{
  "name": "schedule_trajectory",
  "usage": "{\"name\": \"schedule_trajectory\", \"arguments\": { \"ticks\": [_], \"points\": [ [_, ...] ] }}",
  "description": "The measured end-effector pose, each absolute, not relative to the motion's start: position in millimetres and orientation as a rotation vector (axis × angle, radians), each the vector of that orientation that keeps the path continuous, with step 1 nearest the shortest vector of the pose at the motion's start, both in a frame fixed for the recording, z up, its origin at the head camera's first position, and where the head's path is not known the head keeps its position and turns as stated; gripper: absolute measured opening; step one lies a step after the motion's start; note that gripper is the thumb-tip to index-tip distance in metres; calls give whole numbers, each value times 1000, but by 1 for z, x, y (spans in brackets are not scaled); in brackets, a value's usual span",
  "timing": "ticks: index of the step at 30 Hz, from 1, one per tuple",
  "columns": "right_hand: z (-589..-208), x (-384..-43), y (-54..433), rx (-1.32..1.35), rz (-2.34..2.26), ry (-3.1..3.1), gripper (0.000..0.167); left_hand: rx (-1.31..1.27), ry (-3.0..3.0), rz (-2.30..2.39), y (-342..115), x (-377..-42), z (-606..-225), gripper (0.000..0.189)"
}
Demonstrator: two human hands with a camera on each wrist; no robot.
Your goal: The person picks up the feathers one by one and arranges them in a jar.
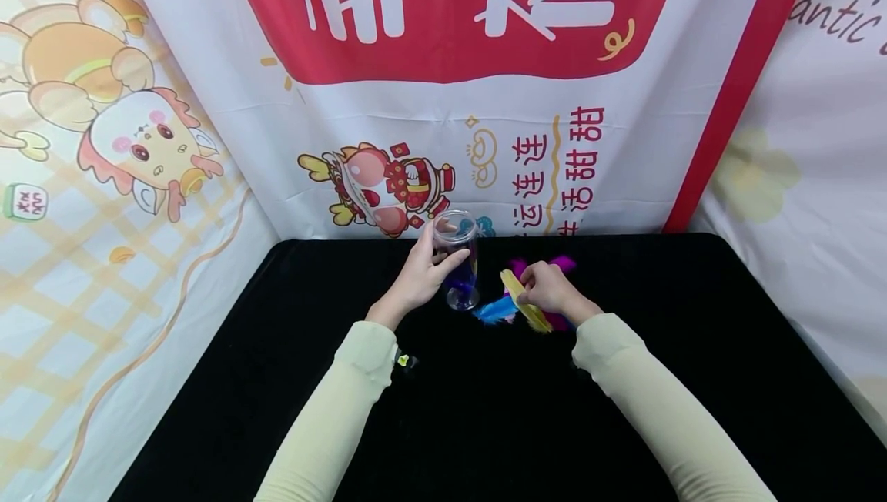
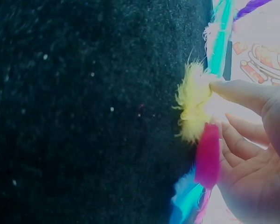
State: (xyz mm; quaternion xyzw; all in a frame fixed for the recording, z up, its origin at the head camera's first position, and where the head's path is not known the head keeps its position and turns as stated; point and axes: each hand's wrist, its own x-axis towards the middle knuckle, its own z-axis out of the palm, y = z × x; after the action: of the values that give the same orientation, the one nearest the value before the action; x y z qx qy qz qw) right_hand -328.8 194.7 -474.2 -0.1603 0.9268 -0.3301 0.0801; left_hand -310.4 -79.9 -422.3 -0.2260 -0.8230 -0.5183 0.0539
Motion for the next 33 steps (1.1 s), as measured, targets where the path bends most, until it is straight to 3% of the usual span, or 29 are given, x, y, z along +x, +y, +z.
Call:
{"name": "schedule_trajectory", "arguments": {
  "ticks": [14, 33],
  "points": [
    [-474, -327, 196, -529, -1004, 2786, 5, -676, -2506, -1563, -79, -311, -422, 74],
    [-457, -324, 210, -339, -1391, 2558, 17, -658, -2514, -1561, -79, -311, -424, 76]
  ]
}}
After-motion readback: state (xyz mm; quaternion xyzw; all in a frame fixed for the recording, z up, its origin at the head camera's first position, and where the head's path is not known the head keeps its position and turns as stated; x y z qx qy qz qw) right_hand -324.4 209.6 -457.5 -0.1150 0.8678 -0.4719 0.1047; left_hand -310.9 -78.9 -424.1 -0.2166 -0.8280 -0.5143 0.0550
